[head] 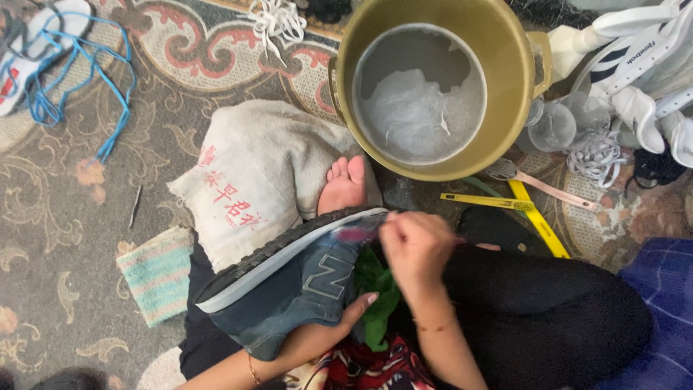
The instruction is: The person cleans a pair of sneakers by scrubbing the midsoles and uppers with a small brush and soapy water, then wiping them with a green cloth.
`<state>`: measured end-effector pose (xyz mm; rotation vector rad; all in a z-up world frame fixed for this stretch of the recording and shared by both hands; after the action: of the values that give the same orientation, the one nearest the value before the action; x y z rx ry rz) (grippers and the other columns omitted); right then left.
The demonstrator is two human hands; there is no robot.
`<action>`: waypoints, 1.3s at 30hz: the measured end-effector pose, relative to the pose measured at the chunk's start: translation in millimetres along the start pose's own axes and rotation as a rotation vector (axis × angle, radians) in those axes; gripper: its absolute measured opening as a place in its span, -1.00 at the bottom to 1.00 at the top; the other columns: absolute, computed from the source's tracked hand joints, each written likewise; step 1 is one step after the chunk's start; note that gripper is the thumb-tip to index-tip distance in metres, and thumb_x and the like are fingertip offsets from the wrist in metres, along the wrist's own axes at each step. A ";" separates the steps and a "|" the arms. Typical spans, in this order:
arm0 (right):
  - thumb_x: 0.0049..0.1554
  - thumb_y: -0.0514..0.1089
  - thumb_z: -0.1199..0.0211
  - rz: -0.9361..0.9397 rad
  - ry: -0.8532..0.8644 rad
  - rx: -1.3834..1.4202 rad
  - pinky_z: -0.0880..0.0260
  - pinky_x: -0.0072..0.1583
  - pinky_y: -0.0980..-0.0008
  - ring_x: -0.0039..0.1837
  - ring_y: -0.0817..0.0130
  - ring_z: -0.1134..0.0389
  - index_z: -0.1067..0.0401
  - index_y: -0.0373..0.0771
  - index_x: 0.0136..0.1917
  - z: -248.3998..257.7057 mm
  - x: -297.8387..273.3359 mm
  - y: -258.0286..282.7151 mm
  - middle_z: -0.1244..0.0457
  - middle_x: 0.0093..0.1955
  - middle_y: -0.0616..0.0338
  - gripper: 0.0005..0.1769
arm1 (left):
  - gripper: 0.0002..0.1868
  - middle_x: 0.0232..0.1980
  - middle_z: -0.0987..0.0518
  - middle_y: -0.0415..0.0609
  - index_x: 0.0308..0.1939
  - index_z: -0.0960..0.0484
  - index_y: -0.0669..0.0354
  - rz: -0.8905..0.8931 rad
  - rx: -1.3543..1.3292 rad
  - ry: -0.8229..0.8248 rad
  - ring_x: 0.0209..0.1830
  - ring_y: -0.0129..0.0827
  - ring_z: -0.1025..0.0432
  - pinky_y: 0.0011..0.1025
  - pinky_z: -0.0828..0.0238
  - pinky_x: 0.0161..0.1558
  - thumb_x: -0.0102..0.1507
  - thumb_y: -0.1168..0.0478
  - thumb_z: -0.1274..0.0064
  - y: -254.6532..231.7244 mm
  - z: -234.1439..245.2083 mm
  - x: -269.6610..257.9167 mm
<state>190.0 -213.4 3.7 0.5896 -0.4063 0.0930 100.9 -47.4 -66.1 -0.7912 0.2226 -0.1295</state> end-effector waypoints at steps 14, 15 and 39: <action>0.15 -0.34 -0.17 0.000 0.016 0.024 0.01 -0.12 0.16 -0.35 0.17 -0.06 -0.08 -0.19 -0.50 -6.7 0.3 -10.8 -0.06 -0.49 0.18 -0.54 | -0.21 0.29 -0.54 0.16 0.27 -0.47 0.23 -0.130 0.094 -0.017 0.38 -0.30 -0.33 -0.31 -0.12 0.41 0.26 -0.35 -0.11 20.1 -23.7 -12.6; 0.15 -0.31 -0.20 -0.069 -0.007 -0.044 0.00 -0.13 0.15 -0.37 0.18 -0.03 -0.07 -0.19 -0.51 -5.8 -1.2 -33.4 -0.03 -0.52 0.17 -0.52 | -0.29 0.46 -0.31 0.01 0.41 -0.35 -0.01 -0.176 0.136 0.190 0.49 -0.33 -0.12 -0.25 0.09 0.46 0.33 -0.30 -0.01 30.0 -43.2 -17.7; 0.08 -0.36 -0.24 0.030 -0.045 -0.124 -0.01 -0.07 0.16 -0.33 0.18 -0.11 -0.20 -0.18 -0.49 5.8 9.7 -11.7 -0.14 -0.49 0.19 -0.62 | -0.12 0.58 -0.14 0.05 0.49 -0.16 0.15 -0.051 0.018 0.211 0.61 -0.20 0.03 -0.19 0.25 0.60 0.27 -0.27 -0.03 -34.5 32.1 40.2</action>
<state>199.3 -226.6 5.9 0.4638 -0.4614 0.0830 146.7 -57.2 -25.5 -0.7657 0.4008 -0.2632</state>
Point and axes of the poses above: each hand's wrist, its own x-axis towards the middle knuckle, its own z-axis out of the back of the hand, y = z × x, the point moved 8 cm from there along x, towards the middle knuckle
